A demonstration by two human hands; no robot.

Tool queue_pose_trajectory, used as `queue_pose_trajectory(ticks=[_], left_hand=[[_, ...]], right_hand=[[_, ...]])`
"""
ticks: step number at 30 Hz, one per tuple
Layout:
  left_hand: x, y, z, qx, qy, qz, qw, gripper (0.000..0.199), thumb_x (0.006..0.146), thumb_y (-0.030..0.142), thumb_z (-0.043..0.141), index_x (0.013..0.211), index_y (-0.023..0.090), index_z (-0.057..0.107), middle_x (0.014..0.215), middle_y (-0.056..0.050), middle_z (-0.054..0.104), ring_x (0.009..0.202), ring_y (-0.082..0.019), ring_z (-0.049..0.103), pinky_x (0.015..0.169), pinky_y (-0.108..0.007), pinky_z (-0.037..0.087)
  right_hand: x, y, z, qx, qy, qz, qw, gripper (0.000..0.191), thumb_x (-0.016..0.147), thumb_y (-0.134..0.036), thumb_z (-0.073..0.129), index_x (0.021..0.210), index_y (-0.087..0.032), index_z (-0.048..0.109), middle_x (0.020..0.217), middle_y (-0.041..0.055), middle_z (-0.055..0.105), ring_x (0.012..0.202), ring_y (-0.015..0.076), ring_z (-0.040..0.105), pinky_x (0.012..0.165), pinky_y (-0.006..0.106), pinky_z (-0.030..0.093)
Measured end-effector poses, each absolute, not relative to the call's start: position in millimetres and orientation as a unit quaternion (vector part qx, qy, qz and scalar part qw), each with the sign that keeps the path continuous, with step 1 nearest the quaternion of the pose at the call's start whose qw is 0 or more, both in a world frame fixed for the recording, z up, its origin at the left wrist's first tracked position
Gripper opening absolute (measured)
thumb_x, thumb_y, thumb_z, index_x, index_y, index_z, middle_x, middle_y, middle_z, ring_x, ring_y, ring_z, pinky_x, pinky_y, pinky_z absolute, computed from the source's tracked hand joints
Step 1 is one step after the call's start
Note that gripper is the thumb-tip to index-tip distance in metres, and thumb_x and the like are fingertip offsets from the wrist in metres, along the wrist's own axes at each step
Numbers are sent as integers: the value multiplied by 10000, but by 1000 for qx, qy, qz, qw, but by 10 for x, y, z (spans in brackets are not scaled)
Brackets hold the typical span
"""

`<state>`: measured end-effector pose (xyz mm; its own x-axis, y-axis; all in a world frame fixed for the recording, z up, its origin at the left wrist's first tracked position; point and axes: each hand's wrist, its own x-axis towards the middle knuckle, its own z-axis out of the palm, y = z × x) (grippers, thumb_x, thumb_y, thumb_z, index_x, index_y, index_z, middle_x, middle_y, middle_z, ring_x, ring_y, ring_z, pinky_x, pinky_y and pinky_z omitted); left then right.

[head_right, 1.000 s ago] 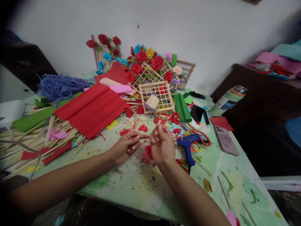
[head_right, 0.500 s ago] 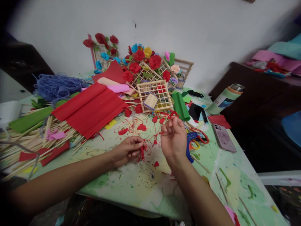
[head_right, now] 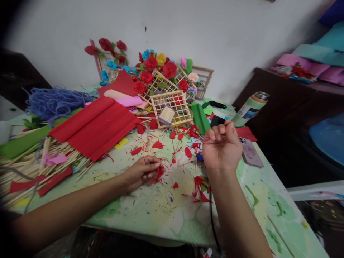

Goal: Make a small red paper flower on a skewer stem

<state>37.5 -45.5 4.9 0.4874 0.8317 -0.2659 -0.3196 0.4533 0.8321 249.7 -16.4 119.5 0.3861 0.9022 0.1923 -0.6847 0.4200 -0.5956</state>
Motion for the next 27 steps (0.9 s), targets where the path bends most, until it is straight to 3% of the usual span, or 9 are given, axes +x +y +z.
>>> queue_pose_trajectory(ticks=[6, 12, 18, 23, 27], left_hand=[[373, -457, 122, 389, 383, 379, 747, 223, 700, 271, 712, 861, 120, 682, 809, -75, 656, 437, -8, 361, 373, -170, 139], [377, -445, 161, 392, 395, 445, 701, 188, 678, 273, 724, 752, 116, 650, 1240, -127, 579, 470, 5, 436, 363, -159, 199], [395, -463, 156, 354, 371, 435, 740, 219, 716, 304, 697, 837, 130, 640, 1010, -110, 666, 435, -6, 413, 362, -161, 190], [413, -523, 188, 378, 278, 380, 797, 231, 707, 315, 715, 785, 116, 626, 1051, -129, 652, 472, -11, 452, 391, -167, 170], [430, -537, 168, 379, 276, 374, 800, 255, 692, 327, 726, 773, 105, 630, 803, -80, 666, 431, -7, 380, 397, -176, 174]], right_hand=[[2487, -179, 1179, -220, -274, 496, 794, 145, 867, -148, 515, 731, -186, 545, 594, -70, 367, 454, 37, 335, 448, 159, 367], [2341, -225, 1187, -238, -251, 515, 785, 190, 886, -156, 493, 705, -184, 543, 571, -71, 363, 438, 36, 324, 425, 161, 352], [2082, -329, 1073, -242, -271, 554, 749, 151, 875, -192, 539, 724, -191, 542, 572, -71, 354, 452, 39, 326, 430, 156, 362], [1917, -359, 918, -257, -283, 584, 716, 138, 841, -214, 594, 716, -193, 539, 579, -70, 350, 460, 43, 327, 429, 159, 360], [1945, -296, 878, -253, -242, 597, 722, 144, 857, -177, 556, 714, -171, 547, 577, -69, 370, 462, 34, 323, 432, 147, 350]])
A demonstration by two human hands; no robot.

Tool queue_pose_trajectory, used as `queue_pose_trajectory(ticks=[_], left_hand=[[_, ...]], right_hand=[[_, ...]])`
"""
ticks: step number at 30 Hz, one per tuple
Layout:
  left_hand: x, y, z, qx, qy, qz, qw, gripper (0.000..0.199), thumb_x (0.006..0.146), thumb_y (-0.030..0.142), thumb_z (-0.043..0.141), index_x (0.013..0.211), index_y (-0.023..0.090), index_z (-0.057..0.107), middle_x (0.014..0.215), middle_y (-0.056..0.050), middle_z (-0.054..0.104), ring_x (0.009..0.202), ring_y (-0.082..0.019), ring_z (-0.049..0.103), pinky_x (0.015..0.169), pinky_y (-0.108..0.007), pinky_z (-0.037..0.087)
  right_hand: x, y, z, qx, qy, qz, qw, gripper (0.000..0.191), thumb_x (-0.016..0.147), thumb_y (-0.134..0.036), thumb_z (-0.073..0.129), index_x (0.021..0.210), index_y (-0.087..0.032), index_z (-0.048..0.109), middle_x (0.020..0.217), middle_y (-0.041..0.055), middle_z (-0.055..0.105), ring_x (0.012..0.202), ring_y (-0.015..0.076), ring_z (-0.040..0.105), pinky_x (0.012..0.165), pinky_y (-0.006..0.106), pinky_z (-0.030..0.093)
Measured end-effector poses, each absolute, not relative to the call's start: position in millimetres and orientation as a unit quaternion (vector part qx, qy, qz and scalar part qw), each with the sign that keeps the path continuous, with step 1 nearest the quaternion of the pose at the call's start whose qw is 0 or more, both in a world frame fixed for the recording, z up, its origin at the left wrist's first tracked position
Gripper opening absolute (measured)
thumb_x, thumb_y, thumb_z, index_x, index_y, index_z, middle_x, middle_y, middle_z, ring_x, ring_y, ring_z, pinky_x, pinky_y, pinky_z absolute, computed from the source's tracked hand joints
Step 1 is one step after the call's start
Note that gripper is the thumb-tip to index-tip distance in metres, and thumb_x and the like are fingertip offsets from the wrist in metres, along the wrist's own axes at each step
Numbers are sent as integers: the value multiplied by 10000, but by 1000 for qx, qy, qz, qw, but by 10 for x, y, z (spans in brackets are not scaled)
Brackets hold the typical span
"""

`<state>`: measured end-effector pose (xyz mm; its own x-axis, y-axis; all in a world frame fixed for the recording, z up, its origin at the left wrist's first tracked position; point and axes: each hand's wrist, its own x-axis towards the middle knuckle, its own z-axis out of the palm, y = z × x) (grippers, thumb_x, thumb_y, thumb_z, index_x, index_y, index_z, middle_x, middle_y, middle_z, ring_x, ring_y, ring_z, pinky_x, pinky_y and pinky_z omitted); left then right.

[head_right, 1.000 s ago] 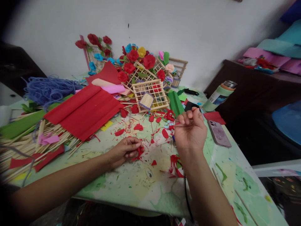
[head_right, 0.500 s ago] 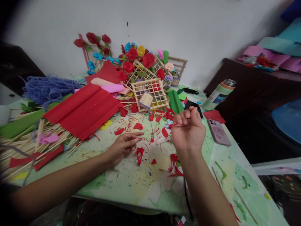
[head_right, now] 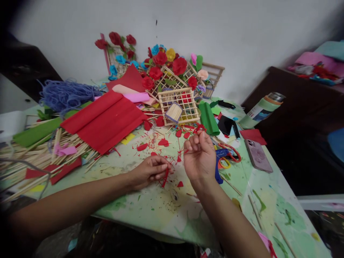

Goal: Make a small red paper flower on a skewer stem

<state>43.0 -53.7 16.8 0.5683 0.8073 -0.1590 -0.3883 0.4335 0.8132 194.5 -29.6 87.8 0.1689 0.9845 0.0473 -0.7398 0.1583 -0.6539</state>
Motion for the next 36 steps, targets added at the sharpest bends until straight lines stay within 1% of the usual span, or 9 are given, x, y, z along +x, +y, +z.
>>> queue_pose_trajectory(ticks=[2, 8, 13, 16, 20, 25, 31, 36], left_hand=[[427, -522, 150, 358, 287, 393, 796, 245, 684, 314, 732, 770, 112, 622, 764, -60, 659, 424, -8, 371, 395, -176, 171], [396, -470, 120, 338, 283, 406, 800, 191, 710, 269, 714, 779, 110, 632, 797, -61, 662, 428, 0, 368, 392, -175, 162], [388, -461, 143, 339, 285, 415, 795, 177, 719, 257, 705, 768, 105, 627, 764, -46, 649, 421, 1, 360, 394, -172, 189], [378, -452, 160, 340, 294, 417, 790, 185, 720, 263, 702, 767, 105, 617, 734, -34, 641, 409, 2, 338, 384, -168, 209], [364, -435, 170, 356, 298, 429, 775, 203, 715, 280, 703, 773, 108, 612, 763, -37, 656, 398, -2, 332, 365, -169, 250], [356, -423, 168, 362, 301, 437, 767, 218, 706, 282, 710, 777, 103, 608, 760, -43, 663, 400, -6, 350, 354, -162, 276], [365, -423, 156, 357, 307, 453, 757, 214, 712, 273, 708, 784, 105, 597, 753, -59, 681, 392, -4, 358, 351, -150, 251], [360, -412, 152, 354, 302, 461, 756, 190, 737, 257, 687, 799, 102, 596, 726, -67, 692, 389, -2, 371, 374, -143, 256]], right_hand=[[2001, -251, 888, -255, -234, 587, 732, 155, 869, -169, 536, 715, -167, 552, 574, -69, 381, 457, 32, 325, 431, 148, 349], [2205, -136, 964, -256, -224, 548, 764, 150, 871, -177, 543, 722, -158, 548, 548, -78, 388, 443, 30, 341, 434, 147, 349], [2325, -79, 990, -260, -215, 531, 777, 156, 887, -172, 511, 734, -161, 539, 543, -79, 399, 427, 30, 321, 417, 144, 333], [2347, -61, 978, -273, -207, 532, 774, 155, 887, -164, 497, 738, -159, 540, 532, -80, 399, 409, 31, 300, 384, 147, 293], [2351, -45, 957, -287, -206, 537, 766, 115, 846, -153, 558, 733, -159, 540, 530, -85, 408, 394, 24, 285, 360, 145, 252], [2383, -14, 947, -287, -213, 538, 763, 103, 840, -149, 559, 737, -148, 565, 531, -76, 432, 395, 21, 293, 358, 139, 265], [2386, 23, 931, -316, -234, 536, 747, 30, 781, -138, 630, 757, -123, 619, 544, -61, 464, 407, 10, 305, 361, 122, 279], [2393, 13, 944, -334, -245, 541, 732, 40, 757, -159, 643, 760, -119, 642, 558, -58, 465, 416, 9, 310, 364, 122, 288]])
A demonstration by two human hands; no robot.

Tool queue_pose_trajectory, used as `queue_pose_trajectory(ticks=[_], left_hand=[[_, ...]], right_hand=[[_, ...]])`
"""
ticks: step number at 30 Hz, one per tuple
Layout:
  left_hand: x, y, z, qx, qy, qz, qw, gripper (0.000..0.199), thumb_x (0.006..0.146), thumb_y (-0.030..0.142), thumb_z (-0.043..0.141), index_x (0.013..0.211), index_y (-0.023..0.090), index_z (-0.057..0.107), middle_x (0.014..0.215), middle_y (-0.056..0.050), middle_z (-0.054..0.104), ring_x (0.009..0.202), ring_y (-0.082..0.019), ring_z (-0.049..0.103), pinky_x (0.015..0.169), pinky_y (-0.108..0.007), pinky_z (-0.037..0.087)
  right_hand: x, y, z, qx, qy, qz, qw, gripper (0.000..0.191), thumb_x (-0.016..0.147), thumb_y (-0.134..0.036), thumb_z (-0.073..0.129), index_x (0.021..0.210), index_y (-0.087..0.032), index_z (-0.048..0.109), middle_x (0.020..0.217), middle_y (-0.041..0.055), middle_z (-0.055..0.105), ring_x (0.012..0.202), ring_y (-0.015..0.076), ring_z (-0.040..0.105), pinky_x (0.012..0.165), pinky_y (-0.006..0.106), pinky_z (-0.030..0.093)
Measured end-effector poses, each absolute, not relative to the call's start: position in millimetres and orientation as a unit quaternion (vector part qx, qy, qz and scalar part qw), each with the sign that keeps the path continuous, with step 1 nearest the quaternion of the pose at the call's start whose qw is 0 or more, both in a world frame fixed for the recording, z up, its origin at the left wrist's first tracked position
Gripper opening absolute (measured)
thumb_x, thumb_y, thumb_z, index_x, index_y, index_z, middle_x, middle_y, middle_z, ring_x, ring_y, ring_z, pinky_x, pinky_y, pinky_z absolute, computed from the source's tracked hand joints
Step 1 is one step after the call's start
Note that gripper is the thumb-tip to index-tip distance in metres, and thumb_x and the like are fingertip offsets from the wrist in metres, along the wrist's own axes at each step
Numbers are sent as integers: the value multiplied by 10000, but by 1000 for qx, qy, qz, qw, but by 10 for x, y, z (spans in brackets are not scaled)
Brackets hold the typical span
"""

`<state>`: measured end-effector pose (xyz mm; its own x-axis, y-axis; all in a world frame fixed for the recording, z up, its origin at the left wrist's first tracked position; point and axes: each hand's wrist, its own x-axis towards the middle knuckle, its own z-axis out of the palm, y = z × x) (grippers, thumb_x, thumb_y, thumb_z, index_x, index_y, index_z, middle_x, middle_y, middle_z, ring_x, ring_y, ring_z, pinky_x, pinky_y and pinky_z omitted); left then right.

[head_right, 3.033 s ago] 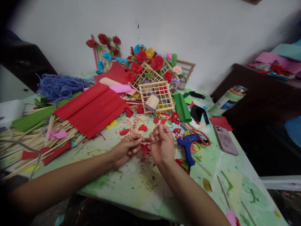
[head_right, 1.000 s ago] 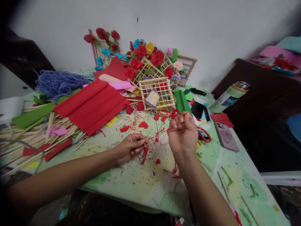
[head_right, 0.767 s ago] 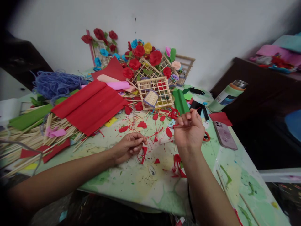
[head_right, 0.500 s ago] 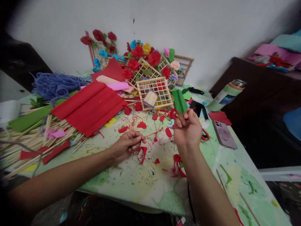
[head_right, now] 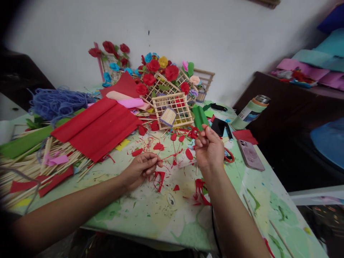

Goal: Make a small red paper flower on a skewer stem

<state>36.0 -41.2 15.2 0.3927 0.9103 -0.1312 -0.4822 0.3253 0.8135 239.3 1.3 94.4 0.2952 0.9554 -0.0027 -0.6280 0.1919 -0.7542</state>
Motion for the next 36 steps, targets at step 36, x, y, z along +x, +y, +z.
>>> queue_pose_trajectory(ticks=[36], left_hand=[[359, -421, 203, 387, 336, 471, 718, 275, 689, 327, 710, 809, 107, 597, 610, -27, 659, 363, -12, 369, 383, -163, 237]], right_hand=[[1767, -254, 428, -481, -408, 540, 557, 222, 633, -373, 739, 698, -167, 684, 597, -4, 592, 561, 103, 437, 566, 253, 343]])
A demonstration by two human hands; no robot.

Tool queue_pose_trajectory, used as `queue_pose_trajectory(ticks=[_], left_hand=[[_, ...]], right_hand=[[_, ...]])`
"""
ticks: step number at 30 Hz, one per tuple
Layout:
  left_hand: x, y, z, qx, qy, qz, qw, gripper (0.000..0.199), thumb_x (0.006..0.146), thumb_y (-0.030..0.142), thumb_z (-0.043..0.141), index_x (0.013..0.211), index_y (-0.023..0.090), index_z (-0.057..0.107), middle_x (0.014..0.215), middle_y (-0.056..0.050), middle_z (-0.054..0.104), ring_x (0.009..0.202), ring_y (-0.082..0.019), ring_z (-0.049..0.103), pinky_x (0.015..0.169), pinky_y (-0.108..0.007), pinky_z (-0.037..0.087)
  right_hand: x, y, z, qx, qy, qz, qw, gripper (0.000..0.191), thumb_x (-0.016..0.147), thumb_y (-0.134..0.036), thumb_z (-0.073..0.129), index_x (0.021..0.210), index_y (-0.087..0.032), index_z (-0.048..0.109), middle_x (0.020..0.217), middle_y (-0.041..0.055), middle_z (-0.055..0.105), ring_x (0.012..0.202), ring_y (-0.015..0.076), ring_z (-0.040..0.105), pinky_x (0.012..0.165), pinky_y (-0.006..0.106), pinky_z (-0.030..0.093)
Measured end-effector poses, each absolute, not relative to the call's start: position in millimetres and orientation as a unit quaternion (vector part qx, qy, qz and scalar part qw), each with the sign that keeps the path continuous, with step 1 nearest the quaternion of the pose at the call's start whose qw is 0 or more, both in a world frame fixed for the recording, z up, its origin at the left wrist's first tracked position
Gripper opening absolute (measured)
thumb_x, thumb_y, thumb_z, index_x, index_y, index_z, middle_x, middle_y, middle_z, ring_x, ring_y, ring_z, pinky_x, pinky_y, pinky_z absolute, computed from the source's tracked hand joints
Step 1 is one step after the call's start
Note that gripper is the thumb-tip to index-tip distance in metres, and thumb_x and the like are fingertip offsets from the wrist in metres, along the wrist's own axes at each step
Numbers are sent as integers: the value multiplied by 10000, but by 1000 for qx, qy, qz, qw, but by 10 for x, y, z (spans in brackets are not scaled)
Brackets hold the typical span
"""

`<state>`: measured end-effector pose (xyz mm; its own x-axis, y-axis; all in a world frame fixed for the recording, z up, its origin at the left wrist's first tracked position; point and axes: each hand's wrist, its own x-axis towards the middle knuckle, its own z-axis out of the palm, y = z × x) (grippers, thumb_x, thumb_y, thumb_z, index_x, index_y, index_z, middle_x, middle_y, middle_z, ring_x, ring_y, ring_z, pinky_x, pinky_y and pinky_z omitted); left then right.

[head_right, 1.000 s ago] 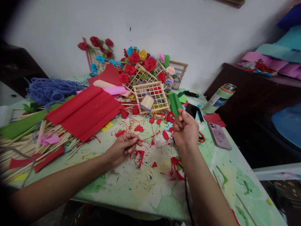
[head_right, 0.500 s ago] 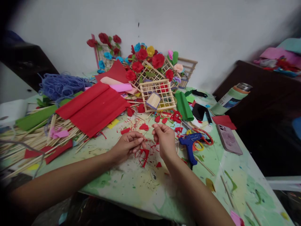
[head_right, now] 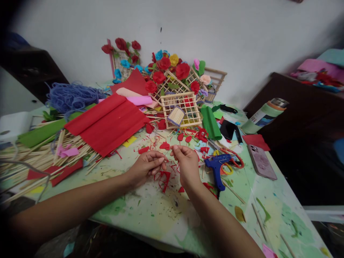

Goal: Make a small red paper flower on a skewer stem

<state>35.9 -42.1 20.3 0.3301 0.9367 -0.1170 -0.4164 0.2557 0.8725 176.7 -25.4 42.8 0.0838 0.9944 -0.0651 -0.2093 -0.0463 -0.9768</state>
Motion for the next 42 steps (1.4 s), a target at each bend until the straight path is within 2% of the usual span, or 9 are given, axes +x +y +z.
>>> queue_pose_trajectory(ticks=[14, 22, 42], left_hand=[[358, -419, 177, 399, 340, 461, 716, 277, 701, 329, 701, 828, 104, 601, 609, -25, 660, 362, -12, 365, 384, -164, 256], [357, -412, 186, 383, 353, 465, 716, 274, 686, 322, 708, 829, 117, 598, 612, -10, 650, 369, -17, 369, 391, -170, 279], [351, -403, 162, 387, 355, 462, 715, 263, 706, 314, 694, 851, 118, 595, 621, -9, 639, 379, -20, 360, 382, -169, 291]], right_hand=[[1745, -241, 381, -500, -406, 531, 551, 234, 627, -361, 735, 712, -149, 681, 569, -24, 566, 512, 79, 378, 521, 237, 290], [1740, -262, 409, -504, -422, 515, 550, 243, 643, -388, 724, 627, -160, 639, 561, -23, 557, 514, 85, 374, 528, 243, 292], [1739, -280, 395, -490, -435, 508, 558, 200, 683, -364, 704, 669, -168, 667, 592, -18, 579, 547, 98, 440, 600, 260, 371]])
